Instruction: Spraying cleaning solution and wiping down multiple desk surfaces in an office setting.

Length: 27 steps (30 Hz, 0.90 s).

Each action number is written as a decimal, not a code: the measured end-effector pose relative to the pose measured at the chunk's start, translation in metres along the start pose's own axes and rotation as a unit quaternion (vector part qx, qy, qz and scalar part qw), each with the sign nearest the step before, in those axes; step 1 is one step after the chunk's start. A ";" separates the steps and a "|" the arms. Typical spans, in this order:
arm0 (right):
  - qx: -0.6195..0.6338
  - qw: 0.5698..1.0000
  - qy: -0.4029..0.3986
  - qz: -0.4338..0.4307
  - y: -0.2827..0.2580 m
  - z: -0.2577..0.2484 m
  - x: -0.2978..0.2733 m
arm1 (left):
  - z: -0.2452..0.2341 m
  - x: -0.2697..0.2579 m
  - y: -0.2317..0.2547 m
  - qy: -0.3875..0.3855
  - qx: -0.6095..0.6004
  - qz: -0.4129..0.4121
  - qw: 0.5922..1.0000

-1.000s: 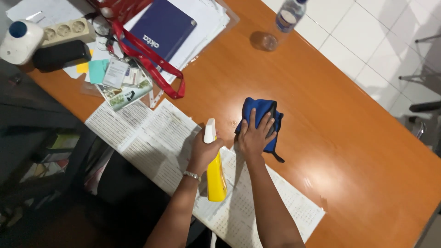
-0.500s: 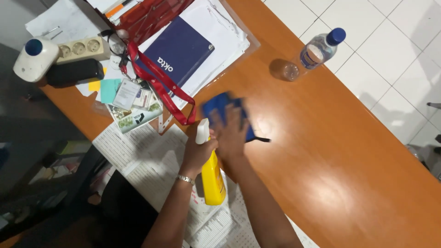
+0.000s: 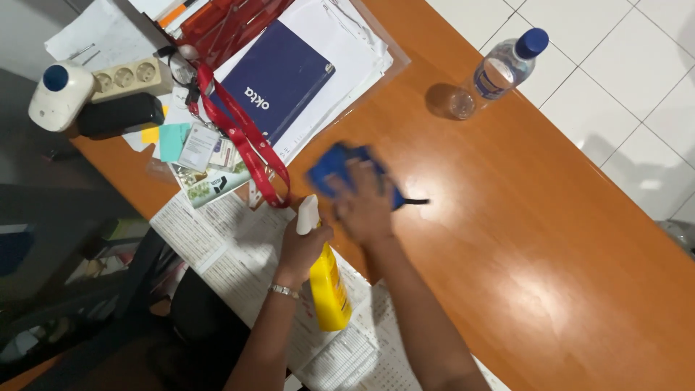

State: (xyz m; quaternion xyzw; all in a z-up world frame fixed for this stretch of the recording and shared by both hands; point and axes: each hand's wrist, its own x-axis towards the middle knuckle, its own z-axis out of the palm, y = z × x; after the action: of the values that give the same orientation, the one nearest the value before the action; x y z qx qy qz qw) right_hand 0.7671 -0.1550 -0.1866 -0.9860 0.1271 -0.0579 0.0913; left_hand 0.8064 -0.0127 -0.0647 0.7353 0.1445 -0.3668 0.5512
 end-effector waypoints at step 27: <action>-0.020 0.913 -0.002 0.408 0.126 -0.055 -0.244 | 0.108 -0.112 -0.083 -0.101 0.065 0.095 0.988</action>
State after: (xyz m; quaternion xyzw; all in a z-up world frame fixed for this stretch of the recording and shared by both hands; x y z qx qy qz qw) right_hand 0.4954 -0.2199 -0.1797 -0.8502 0.5190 -0.0106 0.0874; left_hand 0.6372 -0.0610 -0.0586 0.7395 -0.0067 -0.3934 0.5462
